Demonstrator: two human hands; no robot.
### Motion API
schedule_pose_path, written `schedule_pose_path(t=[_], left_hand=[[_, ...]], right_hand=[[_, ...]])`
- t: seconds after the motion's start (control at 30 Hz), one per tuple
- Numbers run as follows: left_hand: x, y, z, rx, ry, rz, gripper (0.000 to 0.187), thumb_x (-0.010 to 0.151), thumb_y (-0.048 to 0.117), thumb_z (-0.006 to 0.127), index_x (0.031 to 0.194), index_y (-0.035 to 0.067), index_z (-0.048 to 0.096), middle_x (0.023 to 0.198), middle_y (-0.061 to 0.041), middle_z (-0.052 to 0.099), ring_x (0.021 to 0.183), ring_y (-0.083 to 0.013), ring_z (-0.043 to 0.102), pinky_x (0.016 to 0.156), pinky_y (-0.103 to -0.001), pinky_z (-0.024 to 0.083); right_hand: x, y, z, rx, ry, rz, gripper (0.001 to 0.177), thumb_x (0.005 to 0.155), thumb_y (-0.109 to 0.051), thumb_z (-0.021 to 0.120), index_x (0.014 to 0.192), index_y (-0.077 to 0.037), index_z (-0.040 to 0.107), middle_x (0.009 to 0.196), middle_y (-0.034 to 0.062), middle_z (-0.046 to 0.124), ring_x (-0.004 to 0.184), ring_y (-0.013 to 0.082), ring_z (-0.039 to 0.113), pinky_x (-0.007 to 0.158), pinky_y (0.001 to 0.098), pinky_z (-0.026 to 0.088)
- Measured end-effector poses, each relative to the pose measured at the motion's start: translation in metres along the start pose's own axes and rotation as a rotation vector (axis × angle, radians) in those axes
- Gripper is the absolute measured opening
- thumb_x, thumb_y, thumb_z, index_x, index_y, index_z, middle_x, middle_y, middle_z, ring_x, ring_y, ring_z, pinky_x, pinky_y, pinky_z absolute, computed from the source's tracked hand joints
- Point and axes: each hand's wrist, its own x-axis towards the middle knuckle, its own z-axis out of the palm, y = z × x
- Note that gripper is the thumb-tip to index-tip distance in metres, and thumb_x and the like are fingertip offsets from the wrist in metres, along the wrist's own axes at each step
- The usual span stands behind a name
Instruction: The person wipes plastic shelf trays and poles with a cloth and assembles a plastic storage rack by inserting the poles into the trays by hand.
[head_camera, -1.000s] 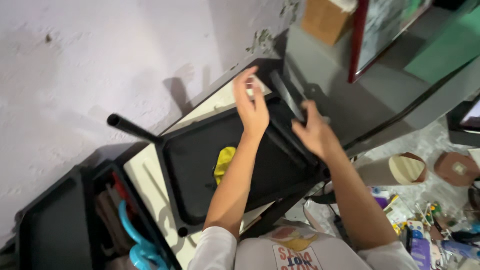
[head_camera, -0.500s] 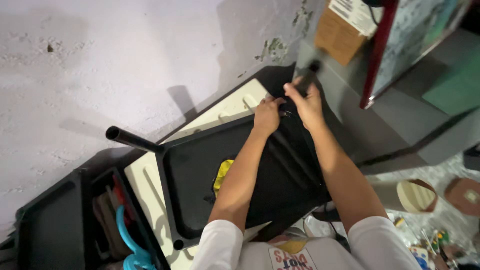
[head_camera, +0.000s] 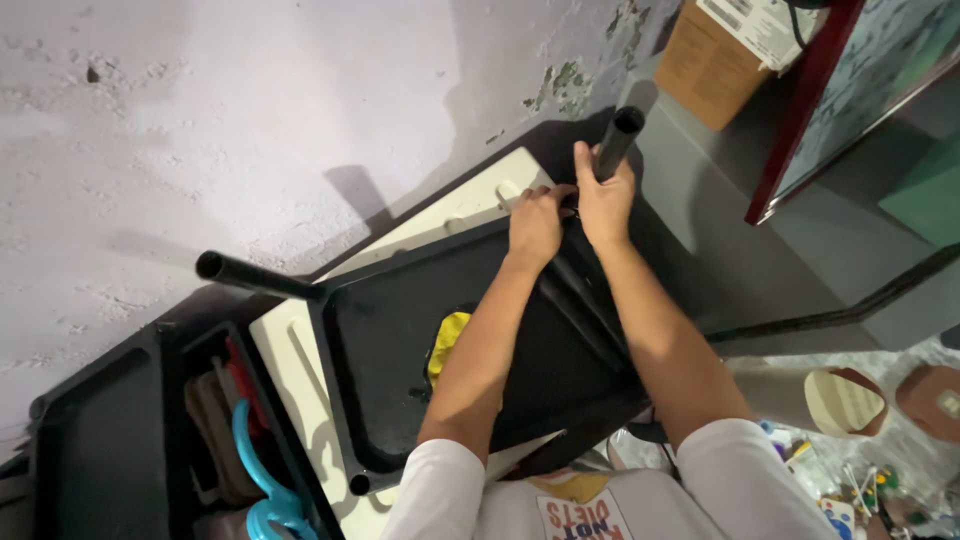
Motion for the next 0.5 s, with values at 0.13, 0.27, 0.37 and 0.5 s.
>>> schedule_pose_path(t=[0.13, 0.27, 0.37, 0.5], left_hand=[[0.000, 0.006, 0.007, -0.015, 0.010, 0.004, 0.027, 0.087, 0.016, 0.074, 0.114, 0.019, 0.075, 0.099, -0.014, 0.071, 0.098, -0.0370, 0.066, 0.088, -0.047, 0.052], [-0.003, 0.008, -0.002, -0.121, 0.109, -0.055, 0.030, 0.083, 0.006, 0.074, 0.111, 0.016, 0.077, 0.109, -0.015, 0.067, 0.103, -0.0359, 0.066, 0.089, -0.045, 0.054], [-0.006, 0.011, -0.012, -0.152, 0.111, -0.079, 0.032, 0.080, 0.005, 0.077, 0.110, 0.015, 0.078, 0.109, -0.015, 0.064, 0.104, -0.0370, 0.065, 0.090, -0.045, 0.053], [-0.010, 0.021, -0.032, -0.182, 0.144, 0.043, 0.041, 0.081, 0.005, 0.077, 0.121, 0.014, 0.073, 0.117, -0.015, 0.064, 0.110, -0.0372, 0.062, 0.101, -0.045, 0.051]], right_hand=[[-0.005, 0.003, 0.004, -0.031, 0.190, 0.202, 0.029, 0.101, -0.023, 0.078, 0.094, -0.001, 0.060, 0.078, 0.0064, 0.059, 0.068, 0.0153, 0.055, 0.065, 0.0329, 0.047], [-0.012, -0.018, -0.029, -0.209, 0.002, -0.069, 0.057, 0.095, -0.021, 0.081, 0.135, 0.004, 0.049, 0.122, 0.0227, 0.055, 0.110, 0.0314, 0.057, 0.095, 0.0430, 0.050], [-0.056, -0.041, -0.077, -0.700, -0.418, -0.033, 0.080, 0.091, -0.026, 0.075, 0.154, -0.001, 0.033, 0.147, 0.0302, 0.039, 0.132, 0.0491, 0.042, 0.106, 0.0535, 0.039], [-0.099, -0.046, -0.111, -0.919, -0.525, 0.331, 0.071, 0.097, -0.030, 0.065, 0.155, -0.004, 0.035, 0.141, 0.0293, 0.047, 0.124, 0.0475, 0.051, 0.101, 0.0531, 0.044]])
